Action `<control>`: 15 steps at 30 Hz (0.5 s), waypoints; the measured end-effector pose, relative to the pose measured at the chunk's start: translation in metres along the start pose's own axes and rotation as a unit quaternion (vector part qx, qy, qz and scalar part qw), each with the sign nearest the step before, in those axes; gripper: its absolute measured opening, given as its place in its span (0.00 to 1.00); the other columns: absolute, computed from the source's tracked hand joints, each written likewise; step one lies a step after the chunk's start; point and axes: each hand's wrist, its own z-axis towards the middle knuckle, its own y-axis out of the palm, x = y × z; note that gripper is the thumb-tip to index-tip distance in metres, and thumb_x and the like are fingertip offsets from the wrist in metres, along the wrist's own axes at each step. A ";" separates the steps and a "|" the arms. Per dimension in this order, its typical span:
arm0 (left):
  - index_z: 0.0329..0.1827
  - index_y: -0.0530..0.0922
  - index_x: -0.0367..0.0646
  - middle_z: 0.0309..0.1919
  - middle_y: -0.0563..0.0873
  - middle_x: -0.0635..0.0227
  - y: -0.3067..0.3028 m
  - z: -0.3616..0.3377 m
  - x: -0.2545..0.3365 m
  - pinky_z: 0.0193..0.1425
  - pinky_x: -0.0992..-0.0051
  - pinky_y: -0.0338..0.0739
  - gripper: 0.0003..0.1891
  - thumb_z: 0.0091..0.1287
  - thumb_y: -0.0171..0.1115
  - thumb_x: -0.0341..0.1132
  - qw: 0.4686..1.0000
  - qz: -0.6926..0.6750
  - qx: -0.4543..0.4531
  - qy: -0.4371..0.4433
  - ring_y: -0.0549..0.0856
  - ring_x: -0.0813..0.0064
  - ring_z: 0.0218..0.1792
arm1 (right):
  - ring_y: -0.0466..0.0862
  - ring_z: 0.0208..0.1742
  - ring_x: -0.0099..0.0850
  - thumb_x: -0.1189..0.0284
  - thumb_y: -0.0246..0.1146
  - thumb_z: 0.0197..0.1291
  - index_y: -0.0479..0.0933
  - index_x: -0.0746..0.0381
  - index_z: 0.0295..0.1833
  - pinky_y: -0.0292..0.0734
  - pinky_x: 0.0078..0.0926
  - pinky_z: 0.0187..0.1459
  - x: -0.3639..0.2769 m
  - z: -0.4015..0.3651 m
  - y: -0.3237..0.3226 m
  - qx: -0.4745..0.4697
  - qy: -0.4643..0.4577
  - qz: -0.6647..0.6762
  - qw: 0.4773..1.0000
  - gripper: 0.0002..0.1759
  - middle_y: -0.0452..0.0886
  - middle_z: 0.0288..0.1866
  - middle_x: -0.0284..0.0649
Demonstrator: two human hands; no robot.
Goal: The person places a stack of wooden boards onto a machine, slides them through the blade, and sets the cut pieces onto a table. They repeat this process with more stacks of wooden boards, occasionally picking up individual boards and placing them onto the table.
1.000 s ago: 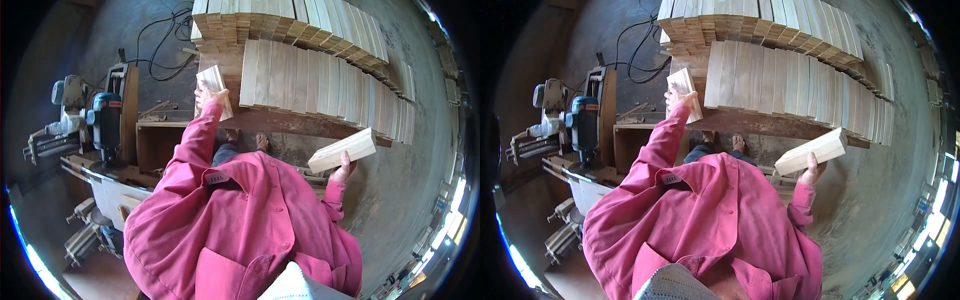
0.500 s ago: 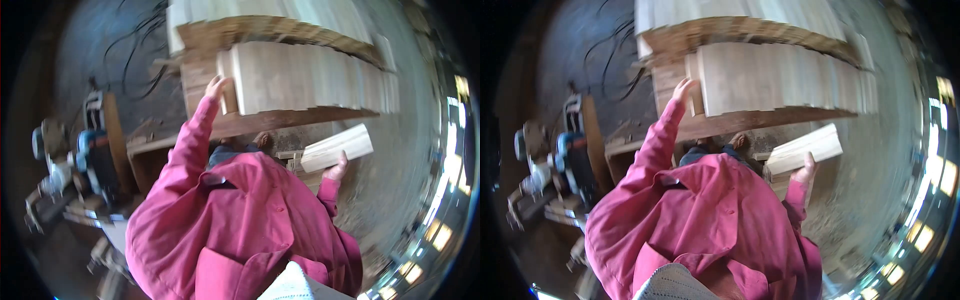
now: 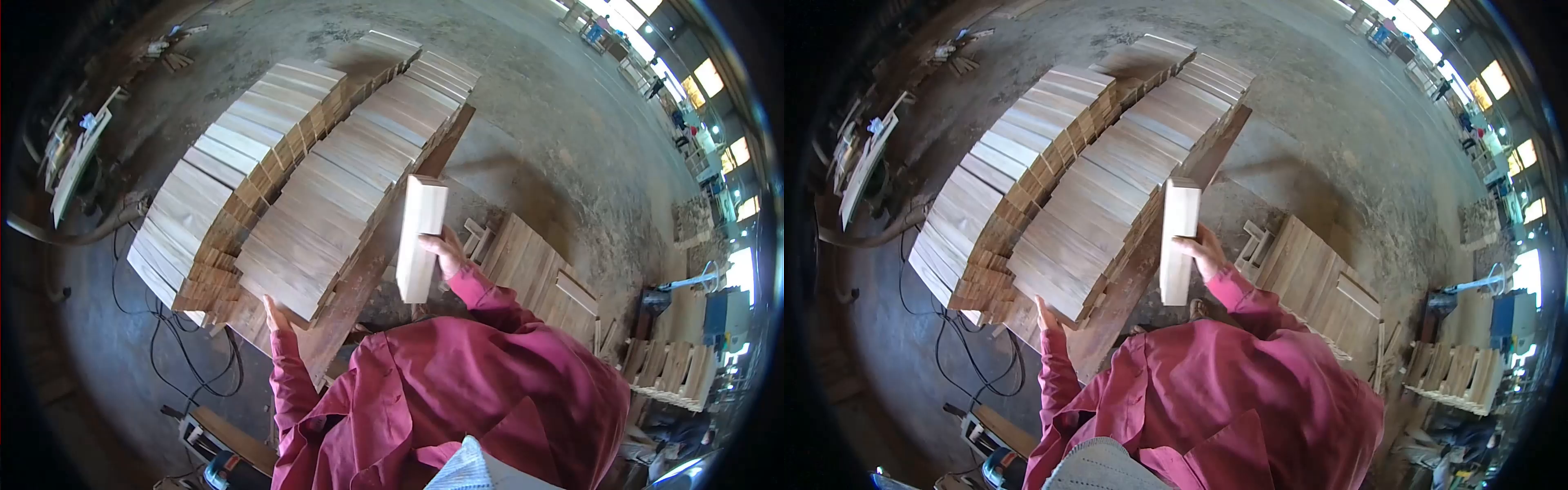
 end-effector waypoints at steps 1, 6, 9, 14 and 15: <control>0.82 0.72 0.43 0.72 0.80 0.64 -0.008 0.012 -0.001 0.65 0.68 0.82 0.36 0.82 0.55 0.60 0.997 -0.066 -0.013 0.029 0.81 0.69 0.70 | 0.85 0.52 0.29 0.62 0.74 0.60 0.77 0.68 0.67 0.81 0.32 0.56 -0.006 0.005 0.011 -0.007 0.020 0.004 1.000 0.33 0.86 0.52 0.39; 0.84 0.67 0.41 0.82 0.68 0.54 -0.056 -0.068 0.021 0.86 0.58 0.63 0.32 0.84 0.57 0.49 0.918 -0.032 0.018 0.395 0.72 0.54 0.79 | 0.84 0.59 0.36 0.61 0.80 0.55 0.75 0.72 0.70 0.80 0.38 0.62 -0.018 0.038 0.072 -0.168 -0.004 0.032 0.985 0.41 0.85 0.58 0.47; 0.86 0.62 0.37 0.82 0.67 0.52 -0.019 -0.199 0.058 0.82 0.49 0.68 0.42 0.81 0.56 0.61 0.910 -0.005 -0.167 0.381 0.73 0.50 0.77 | 0.84 0.60 0.41 0.53 0.83 0.51 0.71 0.74 0.71 0.78 0.39 0.65 -0.020 0.037 0.116 -0.234 0.050 -0.102 0.966 0.50 0.85 0.56 0.50; 0.83 0.61 0.35 0.79 0.68 0.55 0.002 -0.272 0.037 0.81 0.58 0.63 0.51 0.74 0.60 0.71 0.892 0.093 -0.259 0.359 0.70 0.62 0.77 | 0.84 0.56 0.48 0.42 0.83 0.42 0.77 0.74 0.63 0.79 0.45 0.59 0.005 0.001 0.193 -0.315 0.012 -0.176 0.933 0.54 0.84 0.52 0.57; 0.74 0.73 0.35 0.72 0.78 0.55 -0.005 -0.247 0.027 0.79 0.58 0.66 0.36 0.80 0.56 0.61 0.883 0.105 -0.182 0.420 0.77 0.63 0.71 | 0.86 0.51 0.47 0.41 0.81 0.44 0.80 0.74 0.57 0.81 0.44 0.54 0.007 -0.009 0.204 -0.290 -0.019 -0.169 0.942 0.49 0.86 0.47 0.56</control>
